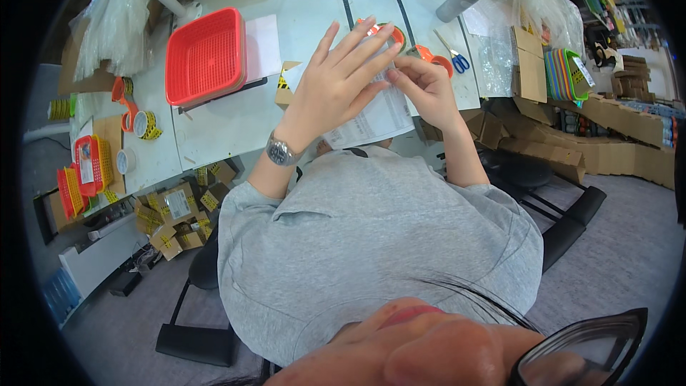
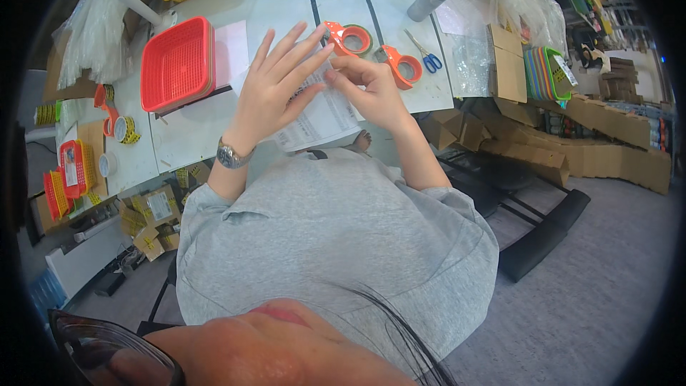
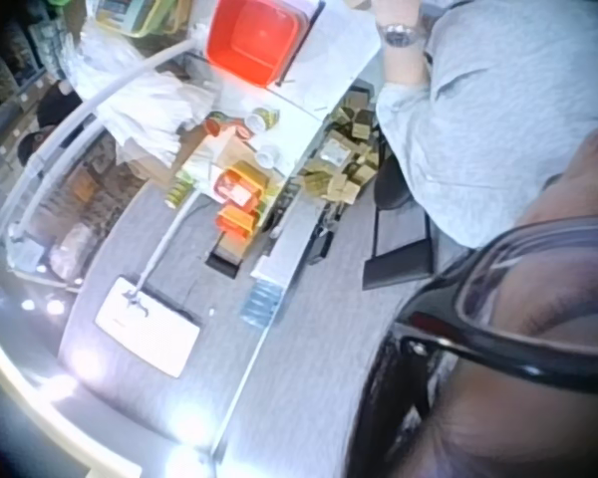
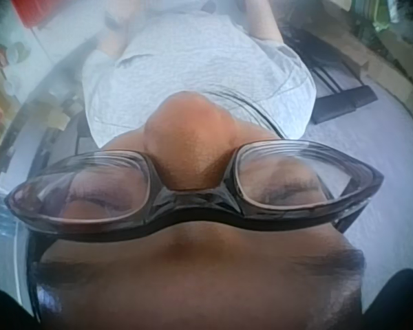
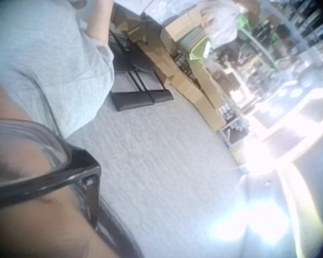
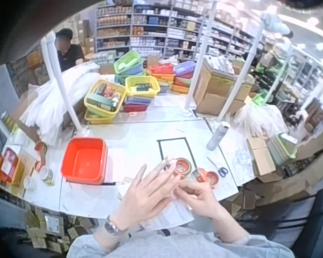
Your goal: The person seals a cardboard box with yellow tape, attaches a shipping label, and then wraps a small electronic item in bubble wrap using clear tape. The person works at a table in a warehouse environment.
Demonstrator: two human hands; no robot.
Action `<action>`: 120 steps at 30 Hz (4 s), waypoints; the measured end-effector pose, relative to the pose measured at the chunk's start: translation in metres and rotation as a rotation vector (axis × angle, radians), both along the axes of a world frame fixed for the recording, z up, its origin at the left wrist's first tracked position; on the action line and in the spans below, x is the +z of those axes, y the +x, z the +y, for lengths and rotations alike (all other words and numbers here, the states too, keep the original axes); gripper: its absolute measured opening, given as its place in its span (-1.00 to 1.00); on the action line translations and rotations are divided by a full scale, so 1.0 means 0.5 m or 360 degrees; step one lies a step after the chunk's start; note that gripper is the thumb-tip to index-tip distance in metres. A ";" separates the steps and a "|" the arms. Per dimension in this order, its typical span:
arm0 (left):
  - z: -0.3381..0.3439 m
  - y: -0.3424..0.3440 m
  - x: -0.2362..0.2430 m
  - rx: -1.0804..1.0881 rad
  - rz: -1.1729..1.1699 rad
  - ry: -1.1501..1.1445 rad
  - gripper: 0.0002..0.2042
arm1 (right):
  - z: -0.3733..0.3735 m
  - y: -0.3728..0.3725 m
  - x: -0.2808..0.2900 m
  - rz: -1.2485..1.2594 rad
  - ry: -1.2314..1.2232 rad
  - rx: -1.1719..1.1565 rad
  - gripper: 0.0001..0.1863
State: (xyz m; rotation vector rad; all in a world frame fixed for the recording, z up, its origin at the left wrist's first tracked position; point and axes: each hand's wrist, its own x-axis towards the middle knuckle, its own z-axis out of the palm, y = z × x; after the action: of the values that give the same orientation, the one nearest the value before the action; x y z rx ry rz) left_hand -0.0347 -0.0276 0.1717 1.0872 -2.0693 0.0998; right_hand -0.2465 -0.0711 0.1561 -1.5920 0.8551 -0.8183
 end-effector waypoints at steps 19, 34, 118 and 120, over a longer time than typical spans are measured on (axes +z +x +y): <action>0.009 0.012 -0.040 -0.0121 0.0094 0.0552 -0.84 | 0.015 0.043 -0.002 -0.0337 -0.0766 -0.0127 -0.84; -0.007 0.025 -0.050 -0.0486 0.0360 0.1114 -0.74 | -0.002 0.031 -0.008 -0.0227 -0.0342 0.0039 -0.92; 0.093 0.034 -0.427 0.0251 0.1965 0.1761 -0.10 | -0.136 0.078 -0.394 0.0636 0.0379 -0.0235 -0.71; 0.063 0.040 -0.424 0.0144 0.1899 0.1630 -0.17 | -0.102 0.066 -0.402 0.0448 0.0440 -0.0413 -0.66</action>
State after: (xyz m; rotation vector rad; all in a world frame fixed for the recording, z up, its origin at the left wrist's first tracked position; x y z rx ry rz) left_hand -0.0145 0.0042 -0.0403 1.2881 -0.8791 -1.3495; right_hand -0.2133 -0.1221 -0.0451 -1.3848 1.3389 -0.6278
